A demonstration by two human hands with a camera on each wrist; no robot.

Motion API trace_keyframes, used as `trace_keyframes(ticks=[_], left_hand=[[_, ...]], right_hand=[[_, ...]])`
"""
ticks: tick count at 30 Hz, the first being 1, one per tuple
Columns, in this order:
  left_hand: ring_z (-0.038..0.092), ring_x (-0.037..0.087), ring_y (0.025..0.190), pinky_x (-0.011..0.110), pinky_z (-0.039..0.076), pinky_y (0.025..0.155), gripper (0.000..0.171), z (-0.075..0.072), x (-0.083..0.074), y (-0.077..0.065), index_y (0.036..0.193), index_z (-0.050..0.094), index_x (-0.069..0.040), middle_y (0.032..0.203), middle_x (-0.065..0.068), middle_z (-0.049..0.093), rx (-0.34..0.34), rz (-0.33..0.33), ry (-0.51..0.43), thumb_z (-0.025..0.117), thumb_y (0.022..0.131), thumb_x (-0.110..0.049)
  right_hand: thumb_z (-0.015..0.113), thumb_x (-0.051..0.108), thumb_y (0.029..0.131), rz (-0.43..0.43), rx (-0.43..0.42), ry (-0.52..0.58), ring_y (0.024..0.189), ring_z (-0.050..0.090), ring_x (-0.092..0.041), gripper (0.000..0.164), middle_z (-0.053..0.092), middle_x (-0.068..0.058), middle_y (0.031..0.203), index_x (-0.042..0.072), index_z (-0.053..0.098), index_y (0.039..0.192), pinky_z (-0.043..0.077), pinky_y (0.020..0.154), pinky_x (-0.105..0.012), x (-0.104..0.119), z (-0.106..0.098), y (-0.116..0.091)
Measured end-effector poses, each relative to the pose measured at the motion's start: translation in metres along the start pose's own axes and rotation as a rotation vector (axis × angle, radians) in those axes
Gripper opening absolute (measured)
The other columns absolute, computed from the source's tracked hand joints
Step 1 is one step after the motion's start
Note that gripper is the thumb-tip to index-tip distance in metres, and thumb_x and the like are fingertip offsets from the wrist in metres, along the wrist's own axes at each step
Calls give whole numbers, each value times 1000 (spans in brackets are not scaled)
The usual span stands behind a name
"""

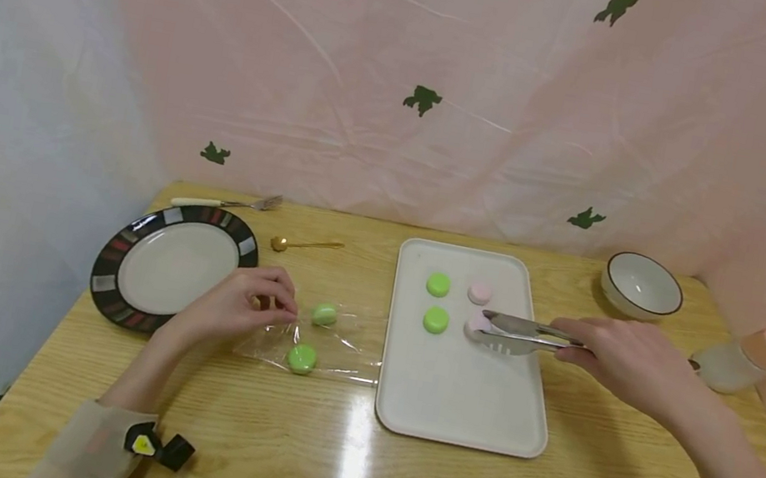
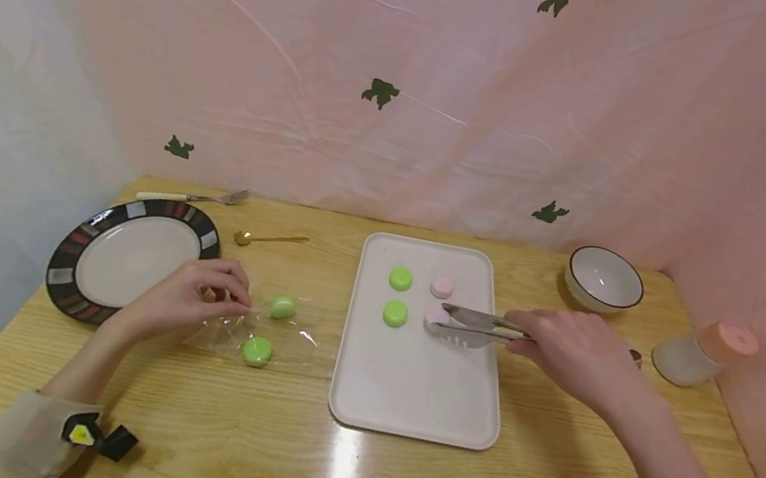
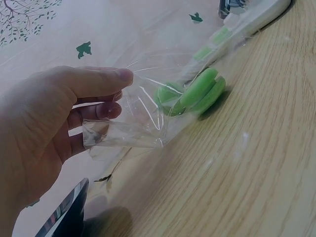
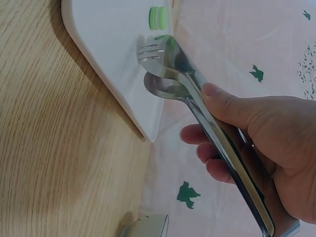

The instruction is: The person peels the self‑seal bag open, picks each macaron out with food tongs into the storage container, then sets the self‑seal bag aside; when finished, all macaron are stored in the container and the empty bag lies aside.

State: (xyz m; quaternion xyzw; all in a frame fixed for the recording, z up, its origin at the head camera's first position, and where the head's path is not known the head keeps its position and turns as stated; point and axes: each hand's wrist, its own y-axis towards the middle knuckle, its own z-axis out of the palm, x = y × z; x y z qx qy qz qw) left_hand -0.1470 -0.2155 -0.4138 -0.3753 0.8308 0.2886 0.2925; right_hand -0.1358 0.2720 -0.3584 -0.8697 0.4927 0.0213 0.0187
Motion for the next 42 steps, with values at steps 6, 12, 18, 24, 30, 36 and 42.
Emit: trace_keyframes(ticks=[6, 12, 18, 24, 30, 36, 42], left_hand=[[54, 9, 76, 23, 46, 62, 5, 0, 0, 0, 81, 72, -11, 86, 0, 61, 0, -17, -4, 72, 81, -6], [54, 10, 77, 24, 47, 64, 5, 0, -1, 1, 82, 73, -11, 87, 0, 61, 5, -30, -4, 72, 81, -6], [54, 10, 77, 25, 47, 63, 5, 0, 1, 1, 81, 73, -10, 86, 0, 62, 1, -21, 0, 72, 81, -5], [53, 9, 75, 23, 46, 62, 5, 0, 1, 1, 81, 72, -11, 86, 0, 61, 0, -12, 3, 72, 81, -6], [53, 9, 73, 23, 46, 61, 6, 0, 1, 1, 82, 73, -10, 85, 0, 61, 7, -8, -6, 71, 82, -4], [53, 9, 73, 23, 46, 61, 7, 0, 1, 1, 82, 73, -11, 85, 0, 61, 10, -12, -8, 72, 81, -4], [53, 9, 75, 24, 47, 62, 8, 0, 2, 1, 82, 73, -11, 85, 0, 61, 9, 3, -7, 72, 80, -3]], right_hand=[[69, 33, 85, 14, 16, 6, 56, 42, -2, 27, 67, 12, 86, 24, 67, 110, 32, 48, -22, 1, 0, 1], [69, 33, 84, 34, 32, 15, 56, 43, -3, 28, 68, 11, 87, 24, 67, 111, 33, 48, -23, 1, 0, 2], [70, 32, 84, 44, 47, 14, 57, 43, -4, 30, 69, 10, 88, 24, 68, 112, 33, 48, -23, 1, 1, 4], [70, 33, 84, 43, 51, 19, 57, 44, -4, 30, 69, 9, 90, 23, 67, 113, 34, 48, -22, 0, 0, 5], [69, 32, 85, 40, 55, 39, 57, 43, -3, 29, 68, 12, 86, 23, 67, 112, 35, 49, -22, 0, 1, 4], [69, 32, 85, 45, 62, 42, 58, 44, -3, 29, 68, 11, 87, 22, 67, 113, 35, 50, -22, 0, 2, 5], [69, 32, 85, 45, 71, 47, 58, 45, -3, 30, 69, 11, 89, 23, 67, 114, 36, 50, -22, -1, 1, 5]])
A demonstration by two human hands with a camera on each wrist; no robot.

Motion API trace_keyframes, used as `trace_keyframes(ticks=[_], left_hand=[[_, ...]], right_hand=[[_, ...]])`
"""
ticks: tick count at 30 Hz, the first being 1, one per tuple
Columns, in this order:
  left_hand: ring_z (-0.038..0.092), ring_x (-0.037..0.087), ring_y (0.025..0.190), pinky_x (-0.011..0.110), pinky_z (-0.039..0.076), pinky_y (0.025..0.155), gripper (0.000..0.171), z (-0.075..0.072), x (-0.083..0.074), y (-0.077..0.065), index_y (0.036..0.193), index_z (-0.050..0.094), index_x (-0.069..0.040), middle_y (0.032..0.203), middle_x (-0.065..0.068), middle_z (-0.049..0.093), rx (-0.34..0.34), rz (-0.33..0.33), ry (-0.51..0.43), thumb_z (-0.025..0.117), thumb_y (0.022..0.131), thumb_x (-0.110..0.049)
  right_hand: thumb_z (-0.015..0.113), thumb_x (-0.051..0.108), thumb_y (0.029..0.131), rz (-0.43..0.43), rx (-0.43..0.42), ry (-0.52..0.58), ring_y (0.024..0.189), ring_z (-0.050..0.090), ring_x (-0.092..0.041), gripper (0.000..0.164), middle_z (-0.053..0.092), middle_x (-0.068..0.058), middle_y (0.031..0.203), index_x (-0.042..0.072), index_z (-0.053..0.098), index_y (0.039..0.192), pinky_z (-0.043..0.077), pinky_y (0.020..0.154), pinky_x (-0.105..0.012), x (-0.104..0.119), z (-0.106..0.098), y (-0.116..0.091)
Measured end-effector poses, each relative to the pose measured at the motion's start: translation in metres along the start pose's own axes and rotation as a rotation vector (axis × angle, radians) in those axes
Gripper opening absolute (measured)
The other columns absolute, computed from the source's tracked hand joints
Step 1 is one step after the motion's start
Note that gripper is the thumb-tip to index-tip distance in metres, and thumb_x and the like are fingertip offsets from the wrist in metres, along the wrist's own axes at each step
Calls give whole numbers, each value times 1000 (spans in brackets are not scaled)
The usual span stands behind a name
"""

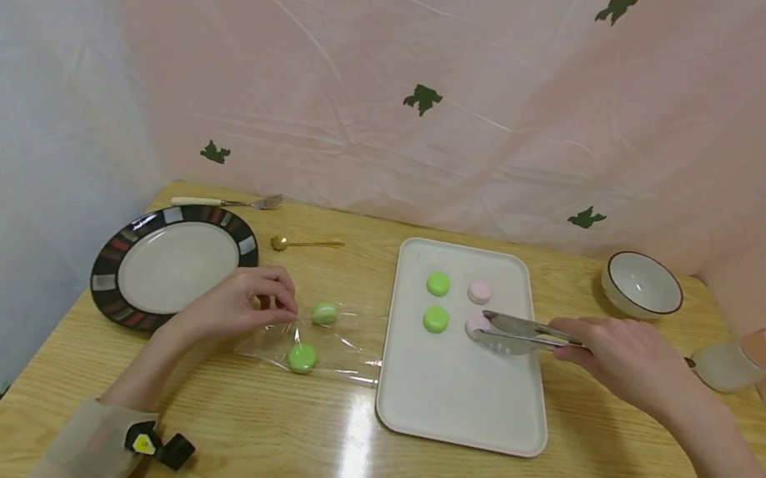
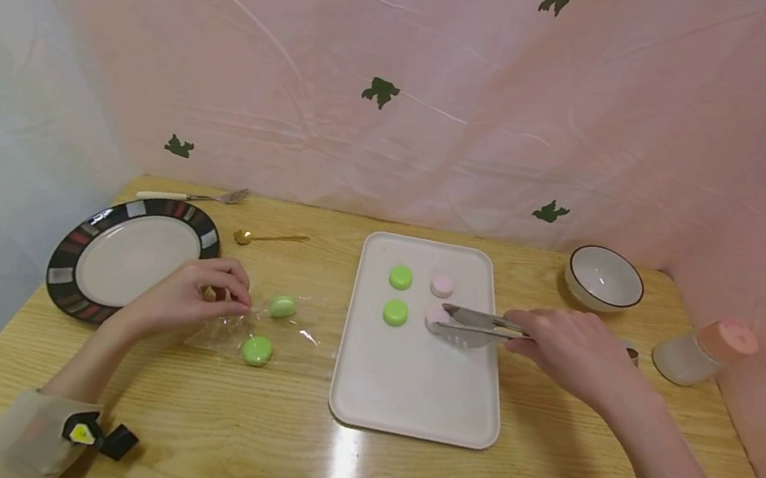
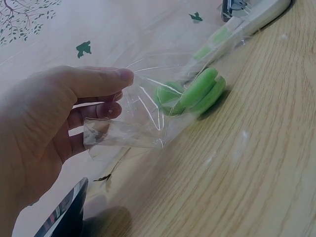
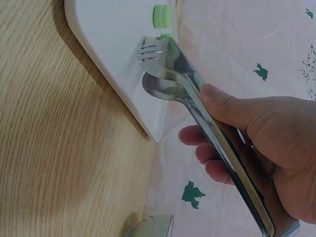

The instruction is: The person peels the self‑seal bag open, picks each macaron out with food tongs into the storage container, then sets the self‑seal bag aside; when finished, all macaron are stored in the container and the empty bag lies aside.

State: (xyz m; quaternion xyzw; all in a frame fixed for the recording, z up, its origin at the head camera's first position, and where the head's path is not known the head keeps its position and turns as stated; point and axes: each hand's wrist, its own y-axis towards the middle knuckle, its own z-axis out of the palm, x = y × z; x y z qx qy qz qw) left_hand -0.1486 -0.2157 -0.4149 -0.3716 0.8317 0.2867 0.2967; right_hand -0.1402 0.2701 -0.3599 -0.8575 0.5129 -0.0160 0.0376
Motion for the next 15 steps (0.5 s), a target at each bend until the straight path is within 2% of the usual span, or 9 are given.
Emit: trace_keyframes(ticks=[15], left_hand=[[54, 10, 75, 24, 47, 61, 4, 0, -2, 0, 81, 73, -9, 85, 1, 61, -3, 0, -2, 72, 81, -5]], right_hand=[[69, 35, 84, 1, 16, 1, 57, 44, -3, 31, 69, 10, 87, 22, 67, 112, 36, 49, -22, -1, 0, 1]])
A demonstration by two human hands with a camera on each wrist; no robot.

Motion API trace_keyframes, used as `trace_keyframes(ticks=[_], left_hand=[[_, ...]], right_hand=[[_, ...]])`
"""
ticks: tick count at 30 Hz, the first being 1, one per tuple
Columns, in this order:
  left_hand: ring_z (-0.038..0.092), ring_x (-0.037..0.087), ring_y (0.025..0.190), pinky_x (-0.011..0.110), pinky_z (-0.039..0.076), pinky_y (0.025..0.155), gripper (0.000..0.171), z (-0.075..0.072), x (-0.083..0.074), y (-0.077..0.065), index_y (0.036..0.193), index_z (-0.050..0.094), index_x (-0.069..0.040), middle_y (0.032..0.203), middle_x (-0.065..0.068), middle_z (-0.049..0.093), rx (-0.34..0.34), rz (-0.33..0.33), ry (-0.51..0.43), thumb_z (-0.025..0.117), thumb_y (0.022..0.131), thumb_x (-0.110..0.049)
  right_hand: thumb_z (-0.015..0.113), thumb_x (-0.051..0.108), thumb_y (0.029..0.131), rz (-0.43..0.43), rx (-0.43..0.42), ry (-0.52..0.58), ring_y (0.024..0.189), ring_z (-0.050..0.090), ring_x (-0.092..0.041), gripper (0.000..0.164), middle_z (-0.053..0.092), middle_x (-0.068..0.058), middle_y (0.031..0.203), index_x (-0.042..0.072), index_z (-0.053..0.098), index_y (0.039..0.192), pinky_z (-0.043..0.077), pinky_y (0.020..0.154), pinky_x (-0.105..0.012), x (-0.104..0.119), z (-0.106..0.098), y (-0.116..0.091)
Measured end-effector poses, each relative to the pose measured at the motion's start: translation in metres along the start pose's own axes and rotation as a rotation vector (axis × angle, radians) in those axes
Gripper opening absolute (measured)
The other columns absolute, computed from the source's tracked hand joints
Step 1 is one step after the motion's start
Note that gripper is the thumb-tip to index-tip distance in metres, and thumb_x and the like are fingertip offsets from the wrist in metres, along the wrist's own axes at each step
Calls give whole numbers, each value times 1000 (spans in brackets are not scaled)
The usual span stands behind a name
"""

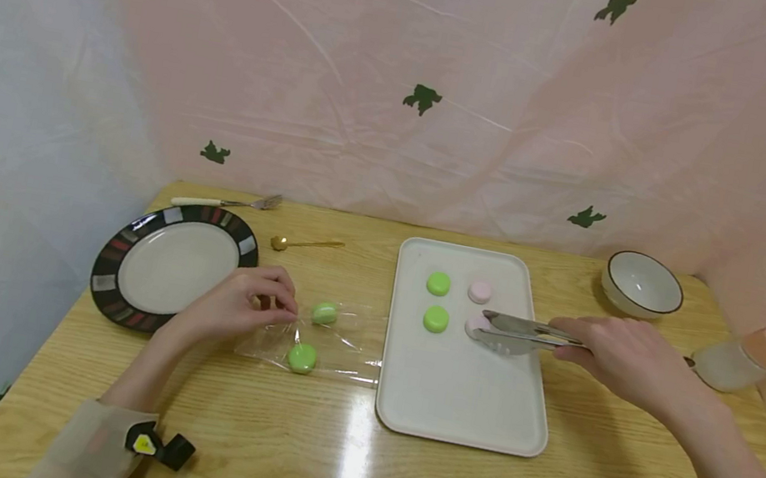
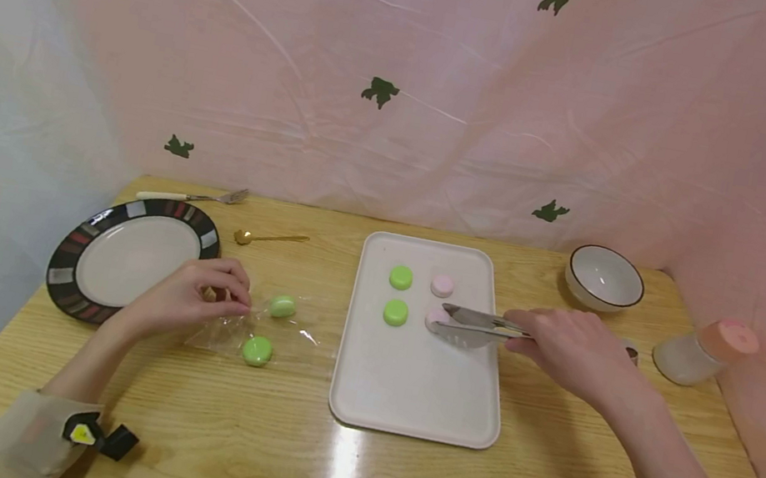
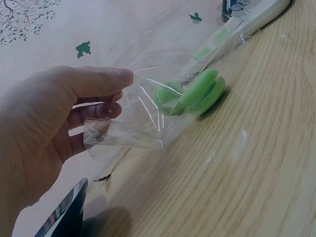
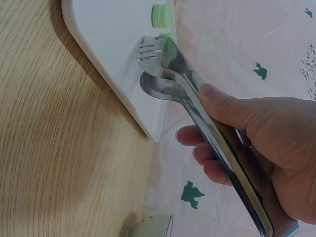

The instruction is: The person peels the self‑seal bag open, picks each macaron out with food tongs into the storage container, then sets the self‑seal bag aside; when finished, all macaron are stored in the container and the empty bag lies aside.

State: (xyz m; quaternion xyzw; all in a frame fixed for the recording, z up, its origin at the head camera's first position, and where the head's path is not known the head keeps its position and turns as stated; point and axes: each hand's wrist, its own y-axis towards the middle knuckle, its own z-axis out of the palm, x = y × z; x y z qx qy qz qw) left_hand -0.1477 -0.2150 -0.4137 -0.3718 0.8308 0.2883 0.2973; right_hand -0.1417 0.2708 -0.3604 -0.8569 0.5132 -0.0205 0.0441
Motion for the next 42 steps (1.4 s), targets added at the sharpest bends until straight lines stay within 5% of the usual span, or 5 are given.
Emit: trace_keyframes(ticks=[33, 42], left_hand=[[54, 10, 76, 24, 46, 61, 10, 1, 0, 1, 82, 73, -11, 86, 2, 62, 2, 3, 9, 72, 81, -1], [54, 9, 74, 24, 47, 61, 5, 0, -1, 0, 81, 73, -8, 85, 2, 62, -6, 0, 21, 72, 80, -3]], right_hand=[[68, 34, 85, -10, -30, 22, 59, 47, -1, 32, 67, 11, 87, 21, 65, 114, 39, 53, -23, -2, -4, -4], [67, 33, 87, -144, -125, 51, 61, 47, -1, 26, 66, 14, 85, 23, 67, 111, 39, 54, -20, 39, -9, 19]])
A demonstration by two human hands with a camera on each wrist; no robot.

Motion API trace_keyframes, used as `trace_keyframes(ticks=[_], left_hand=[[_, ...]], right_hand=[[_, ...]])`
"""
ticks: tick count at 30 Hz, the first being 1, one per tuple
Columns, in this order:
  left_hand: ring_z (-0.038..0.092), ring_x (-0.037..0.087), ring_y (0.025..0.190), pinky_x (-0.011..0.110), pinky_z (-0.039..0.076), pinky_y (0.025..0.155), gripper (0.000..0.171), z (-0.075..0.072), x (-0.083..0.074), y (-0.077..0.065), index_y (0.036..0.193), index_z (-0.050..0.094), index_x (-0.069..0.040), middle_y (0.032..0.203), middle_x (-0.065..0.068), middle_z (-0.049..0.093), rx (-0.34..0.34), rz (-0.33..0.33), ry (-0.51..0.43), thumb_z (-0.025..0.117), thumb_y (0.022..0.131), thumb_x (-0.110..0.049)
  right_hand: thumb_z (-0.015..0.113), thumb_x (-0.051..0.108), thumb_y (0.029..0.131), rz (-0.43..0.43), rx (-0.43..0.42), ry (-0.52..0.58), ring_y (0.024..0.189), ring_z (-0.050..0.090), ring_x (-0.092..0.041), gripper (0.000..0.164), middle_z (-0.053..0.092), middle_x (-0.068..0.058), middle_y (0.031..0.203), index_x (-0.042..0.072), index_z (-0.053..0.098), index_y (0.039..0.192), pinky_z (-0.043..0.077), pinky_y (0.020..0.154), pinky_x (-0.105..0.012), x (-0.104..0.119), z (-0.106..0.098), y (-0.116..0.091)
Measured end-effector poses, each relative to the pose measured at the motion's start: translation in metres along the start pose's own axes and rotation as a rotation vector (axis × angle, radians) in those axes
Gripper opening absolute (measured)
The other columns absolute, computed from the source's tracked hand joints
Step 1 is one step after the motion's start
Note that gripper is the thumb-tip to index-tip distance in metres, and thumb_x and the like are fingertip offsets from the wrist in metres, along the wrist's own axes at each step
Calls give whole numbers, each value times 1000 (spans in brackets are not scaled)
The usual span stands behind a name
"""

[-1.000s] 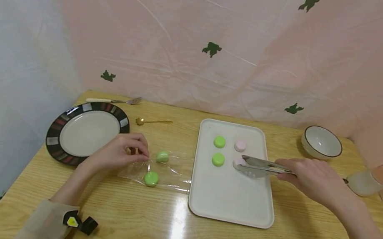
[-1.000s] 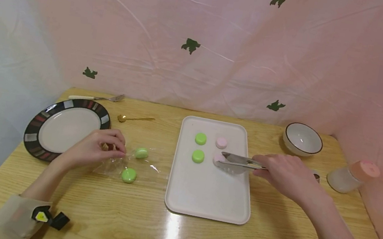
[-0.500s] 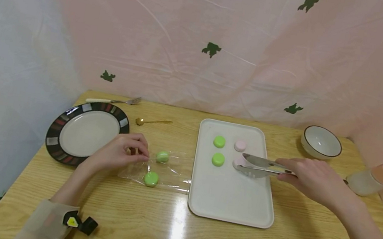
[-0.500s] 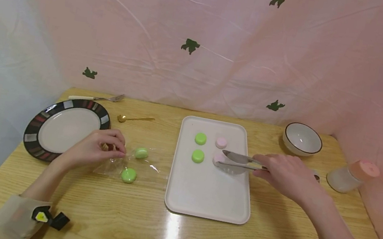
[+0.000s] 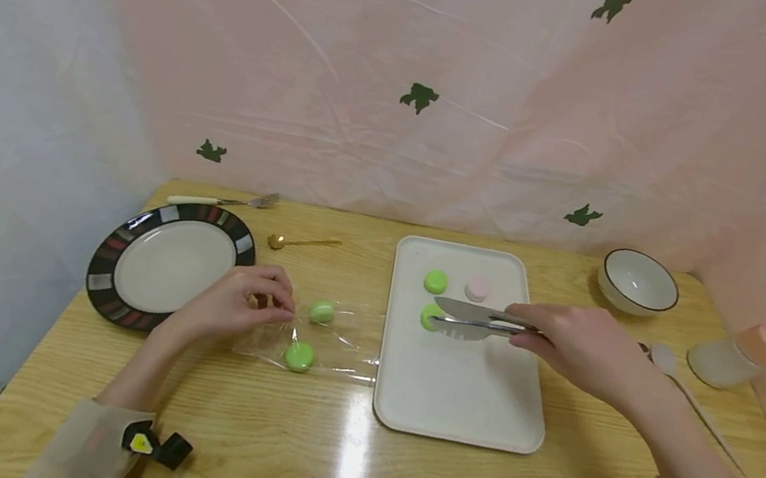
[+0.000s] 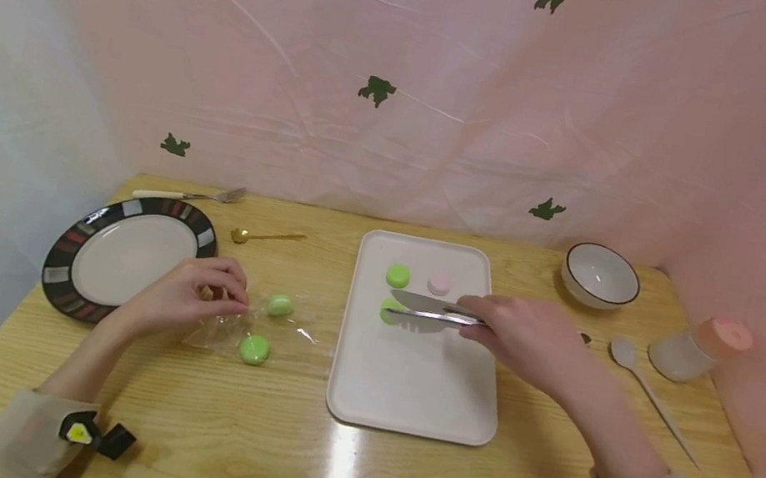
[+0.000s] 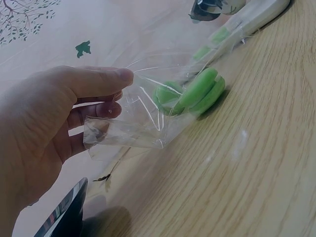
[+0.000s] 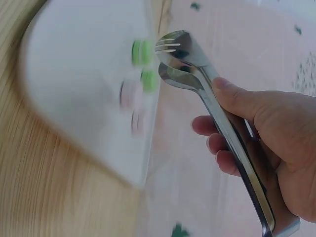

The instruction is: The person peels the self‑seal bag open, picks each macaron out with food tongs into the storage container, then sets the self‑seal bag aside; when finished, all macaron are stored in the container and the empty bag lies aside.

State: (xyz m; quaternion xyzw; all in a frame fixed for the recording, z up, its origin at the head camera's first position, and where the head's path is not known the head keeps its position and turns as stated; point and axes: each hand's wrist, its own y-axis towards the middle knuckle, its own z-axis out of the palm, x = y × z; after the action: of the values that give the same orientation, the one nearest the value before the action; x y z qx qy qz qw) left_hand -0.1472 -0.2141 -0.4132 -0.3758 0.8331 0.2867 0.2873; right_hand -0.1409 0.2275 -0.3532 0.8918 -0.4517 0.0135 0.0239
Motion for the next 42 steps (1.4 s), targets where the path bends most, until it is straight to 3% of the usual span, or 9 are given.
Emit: trace_keyframes(ticks=[7, 13, 31, 42], left_hand=[[53, 8, 74, 23, 46, 62, 5, -2, -2, 2, 81, 73, -10, 86, 0, 61, -4, -29, -3, 72, 81, -5], [52, 7, 74, 23, 46, 63, 4, -2, -3, 2, 81, 72, -10, 86, 0, 61, -4, -23, 3, 72, 81, -6], [54, 9, 72, 24, 48, 60, 6, -2, 2, 2, 82, 73, -10, 85, 1, 62, -2, 20, -13, 72, 81, -4], [54, 9, 75, 23, 47, 61, 7, -1, 1, 1, 83, 73, -10, 87, 1, 62, -3, -7, -13, 72, 81, -4]], right_hand=[[66, 39, 86, -91, 16, 0, 57, 46, -2, 21, 65, 18, 84, 29, 66, 105, 38, 52, -21, 37, 7, 32], [67, 40, 84, -155, -5, -17, 58, 47, -2, 22, 67, 18, 83, 30, 67, 104, 39, 52, -23, 55, 15, 50], [67, 41, 84, -226, -36, -60, 56, 48, -2, 21, 65, 17, 77, 28, 66, 101, 44, 54, -26, 67, 20, 73], [65, 44, 85, -215, -47, -117, 59, 53, -5, 24, 65, 13, 76, 28, 65, 103, 44, 50, -31, 79, 27, 86]])
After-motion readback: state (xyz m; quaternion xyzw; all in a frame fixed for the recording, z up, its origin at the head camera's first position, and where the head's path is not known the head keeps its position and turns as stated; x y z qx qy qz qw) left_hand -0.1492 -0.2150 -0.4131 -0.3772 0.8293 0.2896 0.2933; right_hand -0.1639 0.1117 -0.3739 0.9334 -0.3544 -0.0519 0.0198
